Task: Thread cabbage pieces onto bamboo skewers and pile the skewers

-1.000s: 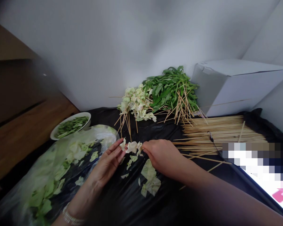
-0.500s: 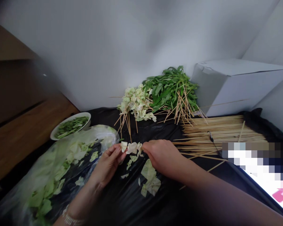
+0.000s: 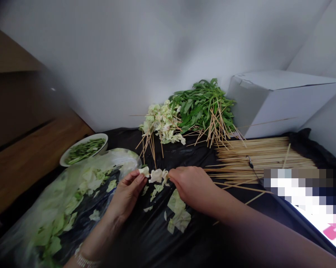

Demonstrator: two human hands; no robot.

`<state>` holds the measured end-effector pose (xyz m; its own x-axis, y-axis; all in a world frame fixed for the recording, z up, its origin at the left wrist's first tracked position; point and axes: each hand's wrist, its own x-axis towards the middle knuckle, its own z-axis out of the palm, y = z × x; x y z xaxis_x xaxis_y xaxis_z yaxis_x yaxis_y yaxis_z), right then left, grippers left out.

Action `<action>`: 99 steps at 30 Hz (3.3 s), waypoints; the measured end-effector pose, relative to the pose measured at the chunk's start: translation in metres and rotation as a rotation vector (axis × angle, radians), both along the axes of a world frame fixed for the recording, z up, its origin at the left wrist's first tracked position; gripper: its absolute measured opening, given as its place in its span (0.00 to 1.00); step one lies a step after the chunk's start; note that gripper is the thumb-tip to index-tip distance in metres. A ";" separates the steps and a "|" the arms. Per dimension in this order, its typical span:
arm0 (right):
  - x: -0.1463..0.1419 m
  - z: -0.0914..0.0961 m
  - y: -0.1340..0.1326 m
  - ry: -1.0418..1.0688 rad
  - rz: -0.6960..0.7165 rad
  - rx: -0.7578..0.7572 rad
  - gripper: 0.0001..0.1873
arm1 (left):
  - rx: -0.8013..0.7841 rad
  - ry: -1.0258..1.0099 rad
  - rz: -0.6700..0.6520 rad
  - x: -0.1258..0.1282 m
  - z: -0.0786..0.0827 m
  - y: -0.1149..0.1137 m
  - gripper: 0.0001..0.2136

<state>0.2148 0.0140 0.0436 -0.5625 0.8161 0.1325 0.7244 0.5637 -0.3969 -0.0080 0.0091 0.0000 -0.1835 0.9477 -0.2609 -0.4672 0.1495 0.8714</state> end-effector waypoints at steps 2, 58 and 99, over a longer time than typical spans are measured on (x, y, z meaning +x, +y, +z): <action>-0.001 0.001 -0.001 -0.012 -0.004 -0.008 0.14 | 0.004 0.019 -0.009 0.000 0.000 -0.001 0.17; -0.008 -0.026 -0.001 -0.008 -0.009 0.007 0.10 | 0.151 0.315 -0.088 0.014 -0.008 -0.012 0.13; 0.004 -0.012 0.006 0.142 -0.082 0.175 0.15 | -0.035 0.012 -0.282 0.013 0.004 -0.014 0.15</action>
<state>0.2183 0.0203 0.0319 -0.4610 0.8161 0.3486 0.7147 0.5742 -0.3994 0.0052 -0.0048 0.0038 0.0831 0.9521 -0.2942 -0.3921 0.3026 0.8687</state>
